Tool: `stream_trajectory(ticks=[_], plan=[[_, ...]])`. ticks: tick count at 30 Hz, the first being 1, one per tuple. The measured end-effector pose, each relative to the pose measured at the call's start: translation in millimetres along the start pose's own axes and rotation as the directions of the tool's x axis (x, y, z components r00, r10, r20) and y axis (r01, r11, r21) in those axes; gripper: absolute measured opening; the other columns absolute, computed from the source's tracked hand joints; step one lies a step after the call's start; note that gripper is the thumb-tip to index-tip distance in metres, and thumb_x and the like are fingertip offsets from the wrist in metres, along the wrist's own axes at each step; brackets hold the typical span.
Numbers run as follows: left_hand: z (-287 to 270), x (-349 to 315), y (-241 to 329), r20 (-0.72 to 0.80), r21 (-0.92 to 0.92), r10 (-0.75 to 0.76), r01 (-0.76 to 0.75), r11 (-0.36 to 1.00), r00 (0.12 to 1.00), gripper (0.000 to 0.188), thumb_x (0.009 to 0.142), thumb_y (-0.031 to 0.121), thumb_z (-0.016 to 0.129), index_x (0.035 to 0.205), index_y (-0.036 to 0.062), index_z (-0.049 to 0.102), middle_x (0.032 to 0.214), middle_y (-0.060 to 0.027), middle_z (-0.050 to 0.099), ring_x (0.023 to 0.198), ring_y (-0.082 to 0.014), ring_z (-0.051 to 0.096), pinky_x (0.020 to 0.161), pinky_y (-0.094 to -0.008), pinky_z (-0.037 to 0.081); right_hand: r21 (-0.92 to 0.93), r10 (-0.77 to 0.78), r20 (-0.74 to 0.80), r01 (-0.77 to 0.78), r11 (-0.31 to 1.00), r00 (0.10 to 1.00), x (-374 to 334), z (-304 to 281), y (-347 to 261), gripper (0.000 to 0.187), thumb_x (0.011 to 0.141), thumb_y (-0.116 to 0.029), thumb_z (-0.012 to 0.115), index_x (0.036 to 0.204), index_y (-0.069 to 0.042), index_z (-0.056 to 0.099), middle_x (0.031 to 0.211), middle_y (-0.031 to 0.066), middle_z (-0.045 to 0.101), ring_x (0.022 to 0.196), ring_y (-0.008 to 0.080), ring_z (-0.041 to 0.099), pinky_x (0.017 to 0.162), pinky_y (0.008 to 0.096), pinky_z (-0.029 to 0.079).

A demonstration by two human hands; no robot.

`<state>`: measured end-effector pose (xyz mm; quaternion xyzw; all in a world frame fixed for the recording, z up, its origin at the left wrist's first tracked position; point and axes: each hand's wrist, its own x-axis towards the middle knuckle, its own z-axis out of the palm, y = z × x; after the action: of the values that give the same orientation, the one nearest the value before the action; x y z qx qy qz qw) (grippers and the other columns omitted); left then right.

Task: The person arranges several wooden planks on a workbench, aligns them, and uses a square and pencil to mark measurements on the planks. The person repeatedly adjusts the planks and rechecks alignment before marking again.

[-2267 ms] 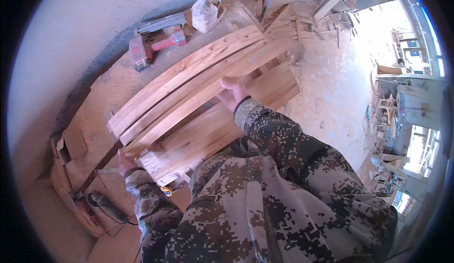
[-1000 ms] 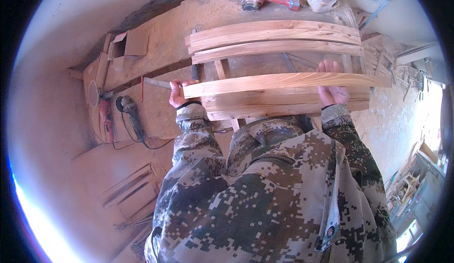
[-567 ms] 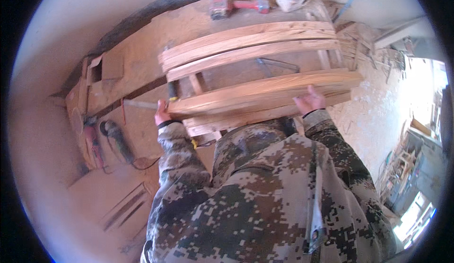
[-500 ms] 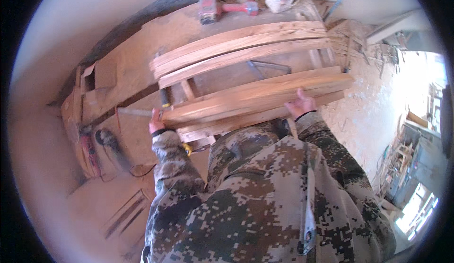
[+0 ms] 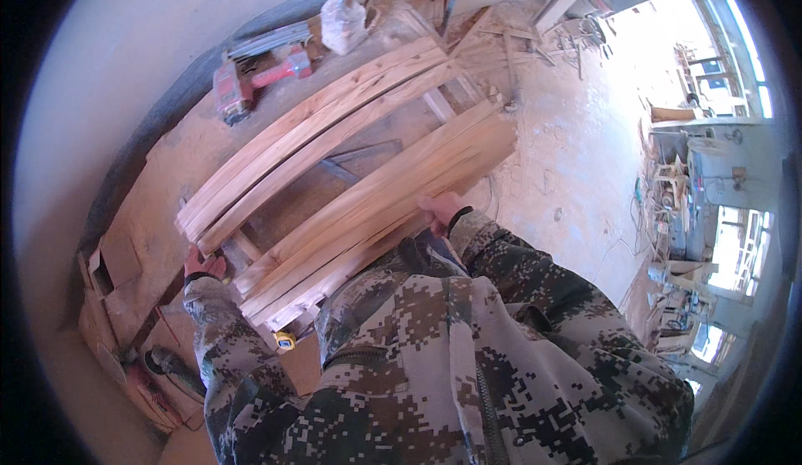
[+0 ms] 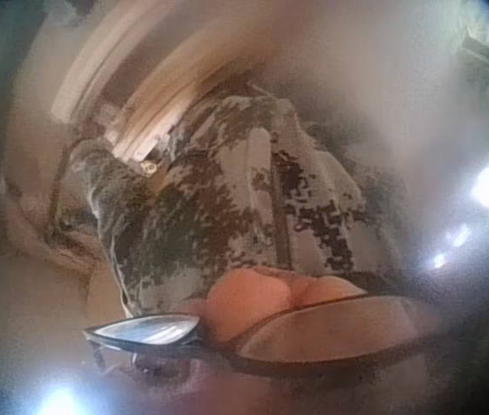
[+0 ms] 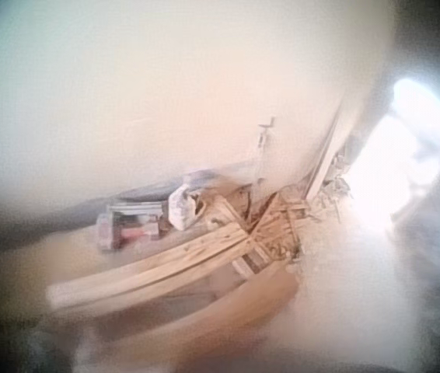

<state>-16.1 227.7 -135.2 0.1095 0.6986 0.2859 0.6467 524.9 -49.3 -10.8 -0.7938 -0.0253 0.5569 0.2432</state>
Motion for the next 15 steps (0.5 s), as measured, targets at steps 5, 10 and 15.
stream_trajectory(ticks=[5, 10, 15], plan=[[3, 41, -17, -0.07, -0.141, 0.068, -0.078, 0.987, 0.995, 0.05, 0.091, 0.044, 0.068, 0.124, 0.011, 0.05, 0.117, -0.0153, 0.054, 0.096, -0.0306, 0.058, 0.081, -0.0442, 0.056, 0.022, -0.128, 0.094, 0.127, 0.992, 0.987, 0, 1, 0, 0.039, 0.089, -0.036, 0.069, 0.069, -0.003, 0.064, 0.053, 0.0089, 0.061, 0.042, 0.0193, 0.059, 0.039, 0.0327, 0.045], [-23, 80, -25, 0.185, 0.133, 0.325, -0.351, 0.927, 0.927, 0.051, 0.093, 0.04, 0.066, 0.127, 0.0053, 0.053, 0.122, -0.0152, 0.056, 0.105, -0.0328, 0.06, 0.087, -0.0474, 0.057, 0.129, -0.214, 0.167, 0.194, 0.973, 0.962, 11, 5, -11, 0.031, 0.086, -0.026, 0.069, 0.068, -0.002, 0.063, 0.061, 0.0106, 0.065, 0.047, 0.0229, 0.062, 0.044, 0.0367, 0.052], [-35, 80, -17, 0.407, 0.77, 0.544, -0.596, 0.227, 0.733, 0.058, 0.086, 0.032, 0.075, 0.131, 0.0041, 0.052, 0.12, -0.015, 0.059, 0.106, -0.0322, 0.061, 0.091, -0.0449, 0.055, 0.335, -0.247, 0.414, 0.106, 0.936, 0.876, 32, 20, -38, 0.018, 0.091, -0.018, 0.062, 0.09, 0.0, 0.063, 0.08, 0.014, 0.069, 0.068, 0.025, 0.069, 0.06, 0.0376, 0.059]])
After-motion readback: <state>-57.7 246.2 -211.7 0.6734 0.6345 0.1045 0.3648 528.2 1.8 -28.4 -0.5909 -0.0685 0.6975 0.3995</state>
